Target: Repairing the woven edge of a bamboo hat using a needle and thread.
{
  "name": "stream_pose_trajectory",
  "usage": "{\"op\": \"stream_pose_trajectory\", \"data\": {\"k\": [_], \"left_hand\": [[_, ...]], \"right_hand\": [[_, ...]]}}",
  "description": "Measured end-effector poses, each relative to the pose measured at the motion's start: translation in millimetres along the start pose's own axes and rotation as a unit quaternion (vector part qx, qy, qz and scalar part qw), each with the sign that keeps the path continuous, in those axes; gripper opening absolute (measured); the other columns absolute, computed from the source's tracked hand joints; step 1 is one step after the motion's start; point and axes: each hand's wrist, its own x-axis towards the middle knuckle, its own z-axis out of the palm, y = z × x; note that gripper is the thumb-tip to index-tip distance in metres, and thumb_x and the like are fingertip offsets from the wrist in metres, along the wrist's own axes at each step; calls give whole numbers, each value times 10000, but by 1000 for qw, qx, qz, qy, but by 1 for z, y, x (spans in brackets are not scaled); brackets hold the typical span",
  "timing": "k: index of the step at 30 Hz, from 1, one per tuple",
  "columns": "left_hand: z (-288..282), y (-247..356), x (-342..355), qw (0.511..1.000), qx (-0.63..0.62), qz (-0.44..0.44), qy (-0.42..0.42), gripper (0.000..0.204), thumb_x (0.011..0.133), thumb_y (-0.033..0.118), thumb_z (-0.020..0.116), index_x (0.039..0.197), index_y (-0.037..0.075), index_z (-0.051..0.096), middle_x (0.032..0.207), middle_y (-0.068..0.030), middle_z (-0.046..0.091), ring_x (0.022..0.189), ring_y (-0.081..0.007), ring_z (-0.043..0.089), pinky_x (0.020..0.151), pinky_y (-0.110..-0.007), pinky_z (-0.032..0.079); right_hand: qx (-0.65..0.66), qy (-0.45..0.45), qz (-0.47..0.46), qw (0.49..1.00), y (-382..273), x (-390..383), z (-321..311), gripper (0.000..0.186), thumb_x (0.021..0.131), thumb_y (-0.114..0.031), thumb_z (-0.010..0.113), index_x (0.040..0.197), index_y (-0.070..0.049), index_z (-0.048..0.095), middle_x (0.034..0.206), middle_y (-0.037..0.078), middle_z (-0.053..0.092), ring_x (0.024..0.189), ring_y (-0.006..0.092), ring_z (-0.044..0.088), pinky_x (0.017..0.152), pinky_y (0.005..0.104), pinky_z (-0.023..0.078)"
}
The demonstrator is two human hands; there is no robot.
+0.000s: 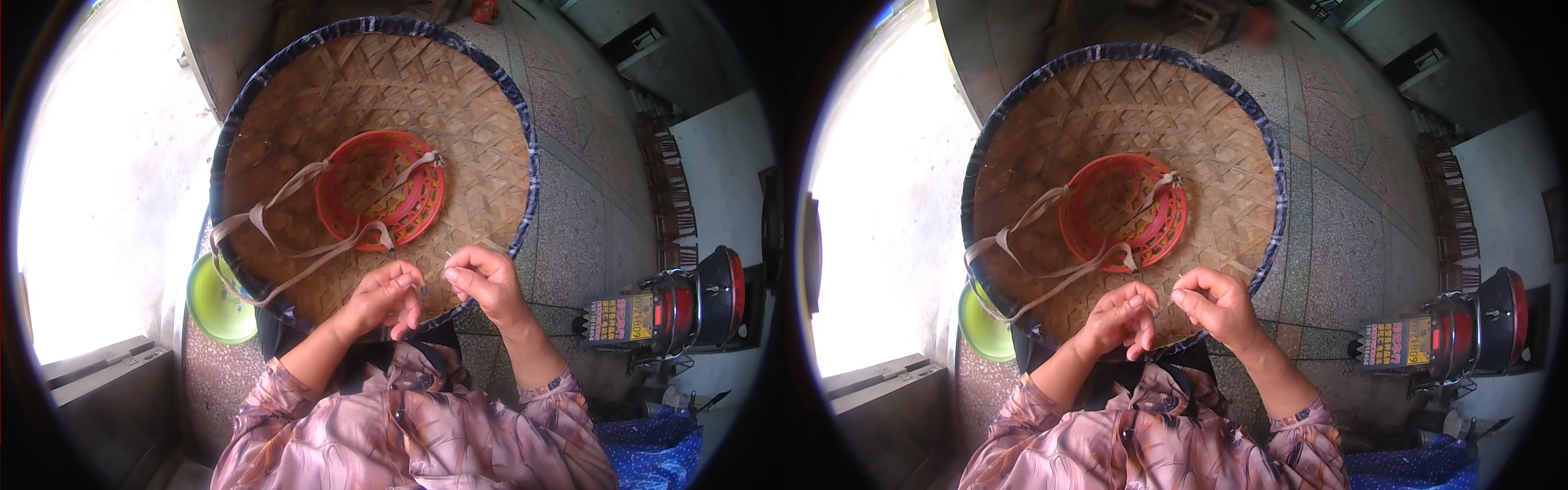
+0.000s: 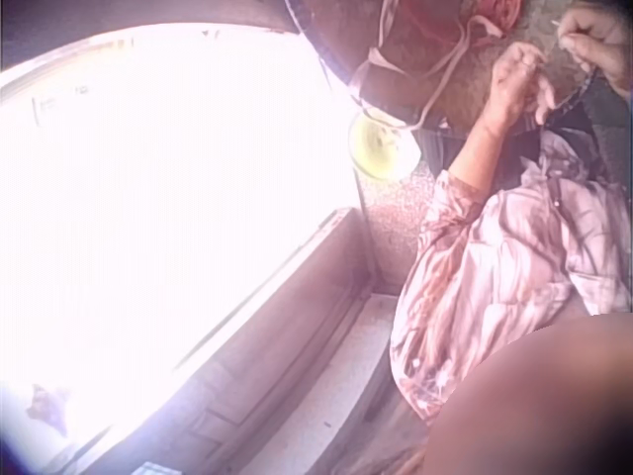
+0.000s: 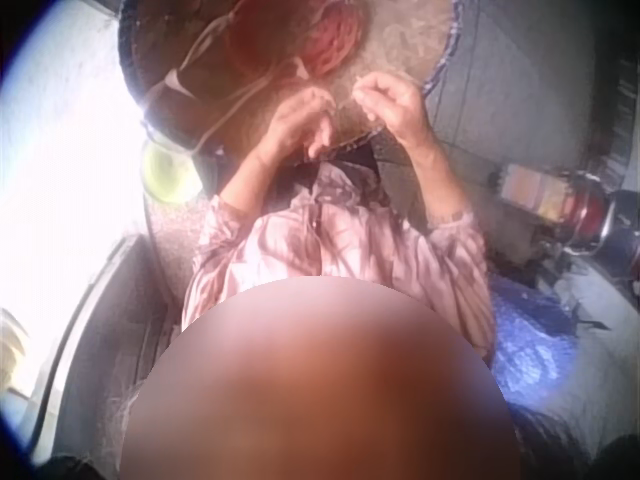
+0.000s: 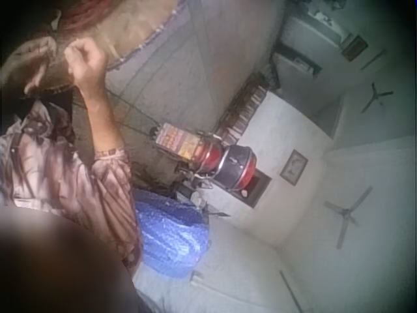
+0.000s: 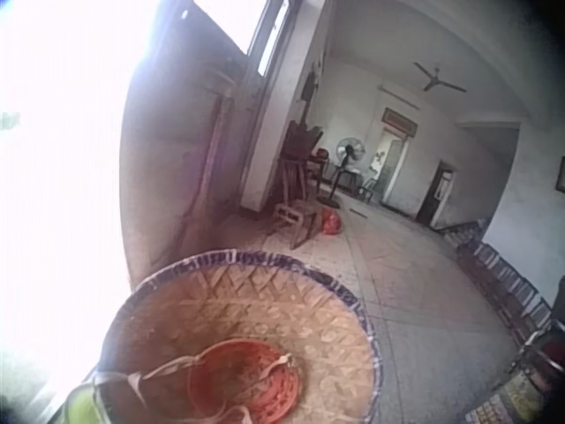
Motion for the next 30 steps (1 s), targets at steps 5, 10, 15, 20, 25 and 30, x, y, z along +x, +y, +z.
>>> {"op": "stream_pose_trajectory", "data": {"k": [5,10,15,20,25,30], "left_hand": [[0,2,-1,1000,10,-3,1,337,974,325,408,1111,21,454,666,-139,625,385,-161,517,363,-212,314],[-8,2,2,1000,12,-10,-19,337,967,315,435,1100,10,487,653,-131,624,387,-157,519,361,-210,318],[-11,2,-1,1000,1,-30,-2,174,940,174,516,1006,13,516,647,-126,622,387,-156,524,354,-222,356],[-16,-3,4,995,-86,11,55,109,937,134,518,981,34,508,679,-130,626,384,-155,518,349,-231,372],[-19,-25,1,980,-127,22,154,106,945,153,511,979,53,502,665,-115,598,380,-149,483,348,-230,366],[4,-27,-16,966,-151,-84,193,116,950,172,511,987,63,499,627,-90,565,387,-146,463,361,-237,369]], "right_hand": [[-5,-7,5,1000,1,3,0,83,871,-99,612,837,-23,608,651,-46,542,546,13,467,478,180,364],[13,-41,5,999,3,11,0,97,872,-108,614,826,-23,606,645,-41,540,544,17,471,478,185,367],[43,-65,10,997,13,22,-3,98,868,-105,615,839,-12,600,663,-26,537,571,35,476,510,191,382],[165,-120,48,978,37,35,-14,105,859,-101,607,850,2,591,687,-1,534,583,58,468,528,196,382],[208,-135,206,947,60,37,-31,109,850,-103,608,853,5,593,695,10,544,571,68,464,525,193,373],[175,-203,256,929,64,40,-41,100,849,-114,620,857,-16,601,681,-12,540,577,56,471,527,192,378]]}}
